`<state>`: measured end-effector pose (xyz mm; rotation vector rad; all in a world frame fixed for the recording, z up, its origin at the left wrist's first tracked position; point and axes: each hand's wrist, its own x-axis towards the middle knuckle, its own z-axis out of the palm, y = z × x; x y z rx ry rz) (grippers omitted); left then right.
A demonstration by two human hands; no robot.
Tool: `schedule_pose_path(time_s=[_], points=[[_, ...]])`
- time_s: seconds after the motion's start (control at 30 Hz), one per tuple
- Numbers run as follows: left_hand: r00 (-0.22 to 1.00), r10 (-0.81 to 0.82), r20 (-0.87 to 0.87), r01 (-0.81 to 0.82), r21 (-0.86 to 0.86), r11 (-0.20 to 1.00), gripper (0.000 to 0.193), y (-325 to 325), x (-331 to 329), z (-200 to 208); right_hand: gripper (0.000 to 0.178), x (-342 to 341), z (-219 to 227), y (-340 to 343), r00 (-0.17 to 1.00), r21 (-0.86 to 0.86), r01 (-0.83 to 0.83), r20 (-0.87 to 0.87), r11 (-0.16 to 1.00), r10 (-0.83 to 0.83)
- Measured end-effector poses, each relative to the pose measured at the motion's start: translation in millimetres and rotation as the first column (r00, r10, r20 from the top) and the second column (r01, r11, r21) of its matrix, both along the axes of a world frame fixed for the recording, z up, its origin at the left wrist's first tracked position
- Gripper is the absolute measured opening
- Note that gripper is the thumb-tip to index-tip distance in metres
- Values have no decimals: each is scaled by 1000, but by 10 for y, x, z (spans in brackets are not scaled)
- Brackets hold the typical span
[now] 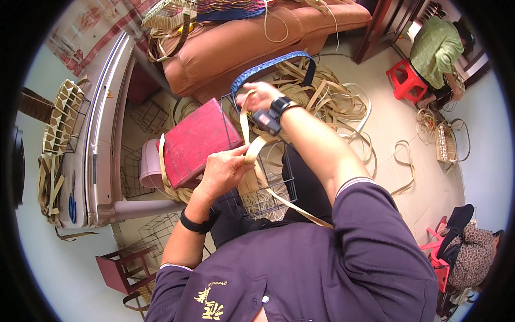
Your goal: The person weaves a basket by hand, starting with a wire frame and using flat wooden strips. They wrap the strips around the frame, pull them through the wire mesh, and tuck the ends into the weave to secure them.
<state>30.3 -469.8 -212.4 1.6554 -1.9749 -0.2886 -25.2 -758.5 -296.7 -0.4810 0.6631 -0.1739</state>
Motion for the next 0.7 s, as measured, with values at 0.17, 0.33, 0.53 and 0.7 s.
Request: schedule_pose_path(time_s=[0.17, 0.33, 0.53, 0.7], points=[[1000, 11, -28, -12, -27, 1000, 12, 110, 85, -32, 25, 135, 621, -851, 829, -466, 420, -152, 779, -538], [999, -29, 36, 29, 1, 1000, 12, 46, 48, 30, 20, 996, 1686, -1582, 845, -739, 445, 159, 506, -510], [993, 31, 110, -33, 13, 999, 12, -15, 16, 2, 18, 1667, 1863, -434, 993, -651, -113, -106, -751, -58], [996, 71, 52, -74, 61, 995, 15, 73, 67, -49, 30, 488, 2032, 991, 785, -462, -429, -615, -776, -68]])
